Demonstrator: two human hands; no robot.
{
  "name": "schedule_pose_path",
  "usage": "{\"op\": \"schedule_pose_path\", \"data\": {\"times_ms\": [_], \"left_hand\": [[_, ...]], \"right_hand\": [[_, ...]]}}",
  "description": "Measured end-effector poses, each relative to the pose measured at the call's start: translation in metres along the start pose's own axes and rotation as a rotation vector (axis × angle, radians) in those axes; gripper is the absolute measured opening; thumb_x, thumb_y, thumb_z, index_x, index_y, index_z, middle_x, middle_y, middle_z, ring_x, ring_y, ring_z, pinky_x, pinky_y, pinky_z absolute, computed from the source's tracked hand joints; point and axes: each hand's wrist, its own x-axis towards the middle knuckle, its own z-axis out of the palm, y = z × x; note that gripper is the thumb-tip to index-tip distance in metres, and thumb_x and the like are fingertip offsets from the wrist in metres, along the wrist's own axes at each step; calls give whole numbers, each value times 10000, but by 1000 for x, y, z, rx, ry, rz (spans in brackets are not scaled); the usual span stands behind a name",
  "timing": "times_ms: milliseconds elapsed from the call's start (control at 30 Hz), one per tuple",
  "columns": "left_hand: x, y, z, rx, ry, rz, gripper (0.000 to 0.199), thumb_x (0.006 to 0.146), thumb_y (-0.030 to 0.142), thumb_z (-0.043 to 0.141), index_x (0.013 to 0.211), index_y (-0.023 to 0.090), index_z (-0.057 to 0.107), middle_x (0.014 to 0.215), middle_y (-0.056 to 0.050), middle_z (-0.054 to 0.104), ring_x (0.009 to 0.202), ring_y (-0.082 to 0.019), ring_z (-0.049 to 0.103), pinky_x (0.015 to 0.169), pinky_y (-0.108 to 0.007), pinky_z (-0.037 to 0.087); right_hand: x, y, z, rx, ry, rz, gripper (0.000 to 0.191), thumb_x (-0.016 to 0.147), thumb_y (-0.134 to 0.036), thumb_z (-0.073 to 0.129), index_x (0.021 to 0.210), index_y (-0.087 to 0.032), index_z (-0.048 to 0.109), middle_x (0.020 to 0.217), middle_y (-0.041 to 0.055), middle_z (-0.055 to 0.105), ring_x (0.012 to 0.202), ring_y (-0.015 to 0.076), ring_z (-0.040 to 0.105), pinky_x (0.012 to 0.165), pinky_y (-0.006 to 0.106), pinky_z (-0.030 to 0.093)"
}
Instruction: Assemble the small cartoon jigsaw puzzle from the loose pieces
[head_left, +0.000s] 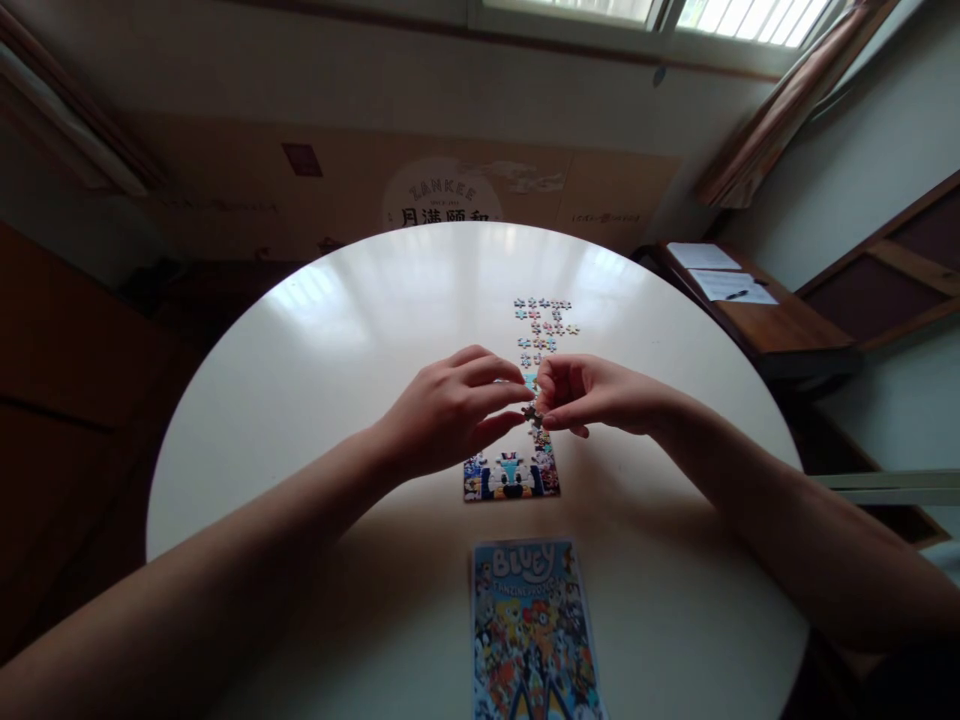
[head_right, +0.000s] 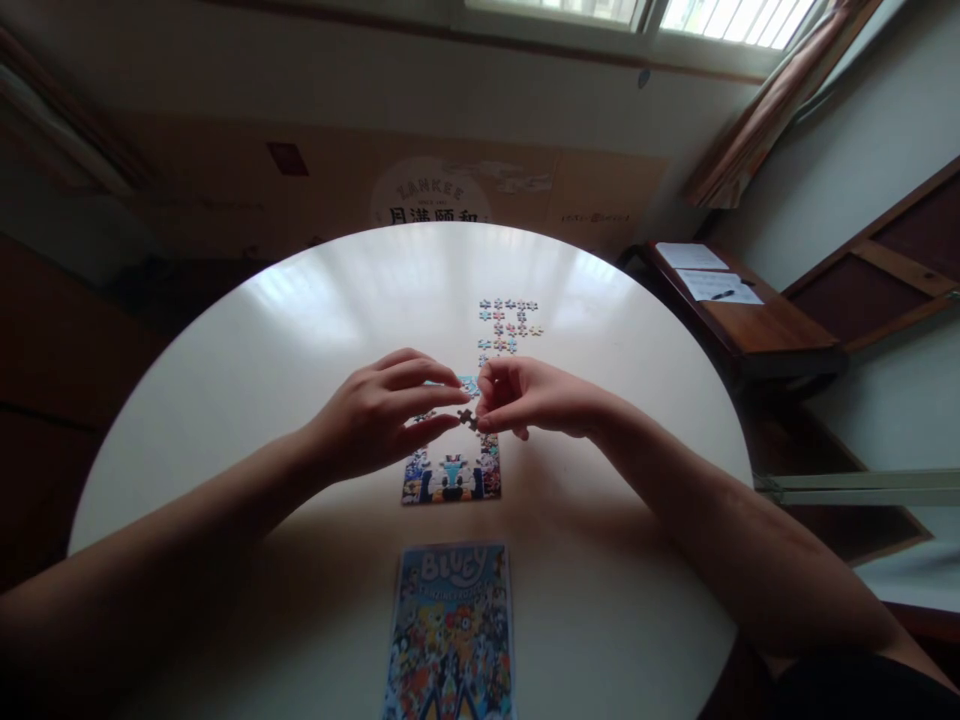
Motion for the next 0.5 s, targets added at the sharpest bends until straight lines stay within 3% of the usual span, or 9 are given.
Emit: {"op": "schedule_pose_path", "data": {"times_ms": [367,500], "left_hand": [[0,-2,0,-50,-65,18,183,990,293,558,1042,232,722,1039,-47,748,972,-200,664,845,-340,564],[0,-4,1,-53,-53,23,168,990,267,556,1015,211,713,1019,-51,744,941,-198,655,838,-346,559]], "right_hand": [[6,7,-5,76,-15,69,391,718,-198,882,878,-192,526,777,-14,681,643,79,586,487,171,349],[8,8,-1,108,-9,49,393,697,-184,886,847,-190,524,774,-18,673,698,90,608,600,201,444]]}}
